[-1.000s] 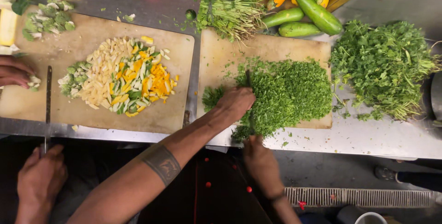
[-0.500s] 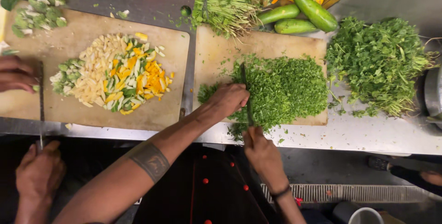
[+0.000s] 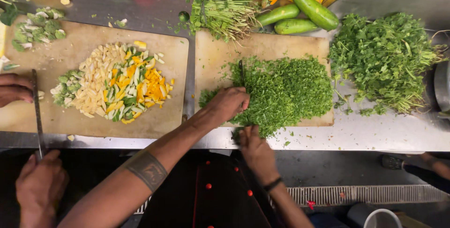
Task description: The person chops a bunch of cilantro with a knife on a cutting board, then gathers more cilantro to continue chopping.
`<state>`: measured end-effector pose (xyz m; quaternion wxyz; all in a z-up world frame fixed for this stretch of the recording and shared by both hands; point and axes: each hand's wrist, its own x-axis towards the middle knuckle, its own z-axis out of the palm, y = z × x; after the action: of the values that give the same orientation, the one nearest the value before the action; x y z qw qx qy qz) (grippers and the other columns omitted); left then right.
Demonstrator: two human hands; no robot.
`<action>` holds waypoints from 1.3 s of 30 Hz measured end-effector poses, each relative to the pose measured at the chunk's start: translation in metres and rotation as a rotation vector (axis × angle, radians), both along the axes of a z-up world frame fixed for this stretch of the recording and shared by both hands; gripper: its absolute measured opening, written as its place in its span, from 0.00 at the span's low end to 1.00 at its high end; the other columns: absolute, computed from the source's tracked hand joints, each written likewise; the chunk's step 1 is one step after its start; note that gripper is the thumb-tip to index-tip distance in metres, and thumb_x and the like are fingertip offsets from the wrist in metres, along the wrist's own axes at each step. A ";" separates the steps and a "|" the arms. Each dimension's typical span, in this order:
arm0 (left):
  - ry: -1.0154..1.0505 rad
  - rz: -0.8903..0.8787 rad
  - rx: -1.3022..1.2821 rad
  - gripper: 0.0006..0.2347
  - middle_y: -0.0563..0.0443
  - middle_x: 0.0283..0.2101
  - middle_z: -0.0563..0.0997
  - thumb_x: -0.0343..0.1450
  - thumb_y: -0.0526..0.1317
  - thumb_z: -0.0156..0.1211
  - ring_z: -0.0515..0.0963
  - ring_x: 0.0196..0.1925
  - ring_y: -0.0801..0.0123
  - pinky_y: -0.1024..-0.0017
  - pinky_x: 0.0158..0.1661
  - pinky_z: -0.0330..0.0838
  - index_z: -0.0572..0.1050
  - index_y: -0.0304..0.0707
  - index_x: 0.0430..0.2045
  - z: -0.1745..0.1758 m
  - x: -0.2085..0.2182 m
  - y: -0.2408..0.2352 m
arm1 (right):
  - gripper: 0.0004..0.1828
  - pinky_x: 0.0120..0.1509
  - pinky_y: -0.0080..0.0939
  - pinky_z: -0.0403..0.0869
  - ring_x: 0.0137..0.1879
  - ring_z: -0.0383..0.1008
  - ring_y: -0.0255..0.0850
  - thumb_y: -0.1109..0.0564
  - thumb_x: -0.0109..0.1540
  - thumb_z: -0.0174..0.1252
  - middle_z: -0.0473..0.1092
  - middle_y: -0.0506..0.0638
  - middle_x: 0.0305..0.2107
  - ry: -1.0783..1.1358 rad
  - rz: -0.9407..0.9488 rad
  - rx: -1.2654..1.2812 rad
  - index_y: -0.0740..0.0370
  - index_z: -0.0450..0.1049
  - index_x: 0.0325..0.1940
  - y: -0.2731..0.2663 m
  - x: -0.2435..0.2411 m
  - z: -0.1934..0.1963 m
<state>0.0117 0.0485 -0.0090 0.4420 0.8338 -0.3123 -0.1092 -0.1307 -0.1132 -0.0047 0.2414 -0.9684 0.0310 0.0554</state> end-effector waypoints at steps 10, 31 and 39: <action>-0.004 -0.027 -0.057 0.07 0.47 0.33 0.77 0.62 0.28 0.68 0.81 0.38 0.53 0.58 0.39 0.74 0.75 0.37 0.25 0.002 -0.001 0.007 | 0.17 0.27 0.63 0.72 0.25 0.74 0.65 0.50 0.70 0.53 0.74 0.68 0.28 -0.040 0.223 -0.177 0.65 0.66 0.55 -0.021 -0.019 0.013; 0.063 -0.002 0.024 0.08 0.50 0.33 0.78 0.60 0.27 0.68 0.80 0.39 0.56 0.59 0.41 0.75 0.75 0.38 0.24 0.000 -0.003 0.007 | 0.17 0.23 0.57 0.70 0.21 0.71 0.59 0.57 0.66 0.52 0.75 0.72 0.29 -0.212 0.301 -0.172 0.72 0.67 0.55 0.008 -0.021 0.010; 0.308 0.185 0.260 0.34 0.29 0.57 0.64 0.60 0.31 0.75 0.76 0.52 0.48 0.67 0.51 0.76 0.58 0.29 0.57 0.039 0.012 0.000 | 0.16 0.31 0.61 0.72 0.29 0.76 0.62 0.45 0.67 0.55 0.77 0.62 0.23 0.084 -0.028 0.122 0.60 0.72 0.46 0.001 0.009 0.062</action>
<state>0.0241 0.0490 0.0305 0.3812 0.8824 -0.1464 -0.2336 -0.1216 -0.1120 0.0573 0.2990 -0.9482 0.0511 0.0943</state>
